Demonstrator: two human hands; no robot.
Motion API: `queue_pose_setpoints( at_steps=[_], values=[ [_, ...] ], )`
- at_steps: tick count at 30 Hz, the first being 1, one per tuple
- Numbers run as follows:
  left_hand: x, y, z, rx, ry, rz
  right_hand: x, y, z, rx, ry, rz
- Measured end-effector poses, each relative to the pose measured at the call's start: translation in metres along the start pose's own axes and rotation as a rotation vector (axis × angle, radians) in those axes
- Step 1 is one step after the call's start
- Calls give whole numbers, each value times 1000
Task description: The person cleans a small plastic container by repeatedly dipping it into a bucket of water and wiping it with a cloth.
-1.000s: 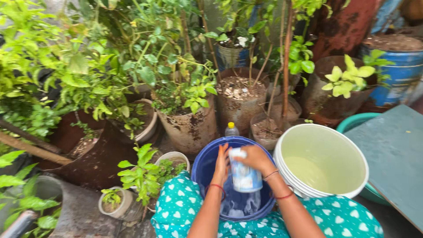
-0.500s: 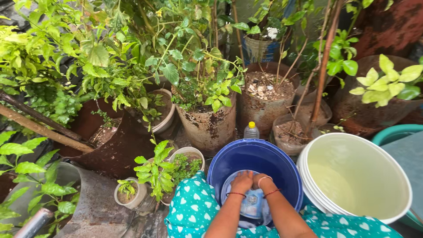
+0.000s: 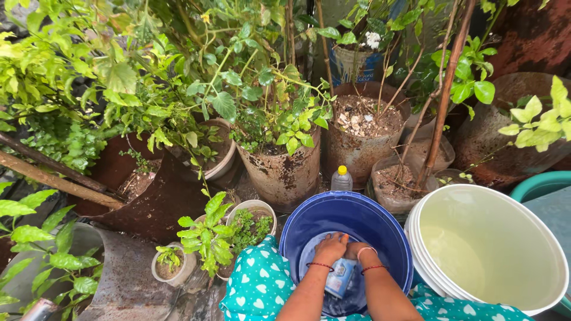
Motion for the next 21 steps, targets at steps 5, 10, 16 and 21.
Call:
queue_pose_setpoints(
  at_steps=[5, 10, 16, 21],
  values=[
    [-1, 22, 1, 120, -52, -168, 4, 29, 10, 98, 21, -136],
    [5, 44, 3, 183, -45, -254, 35, 58, 13, 249, -8, -409],
    [36, 71, -33, 653, -364, -238, 130, 110, 30, 48, 86, -801],
    [139, 138, -110, 766, -852, -332, 268, 172, 81, -40, 237, -1142]
  ],
)
Point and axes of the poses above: each hand's wrist, its own x-axis away from the middle knuckle, its own y-axis out of the back of the hand, z = x × y, the point moved 10 cm from there along -x, towards the middle knuckle, and after that the axes turned 8 degrees about x, right-handed, at the moved point
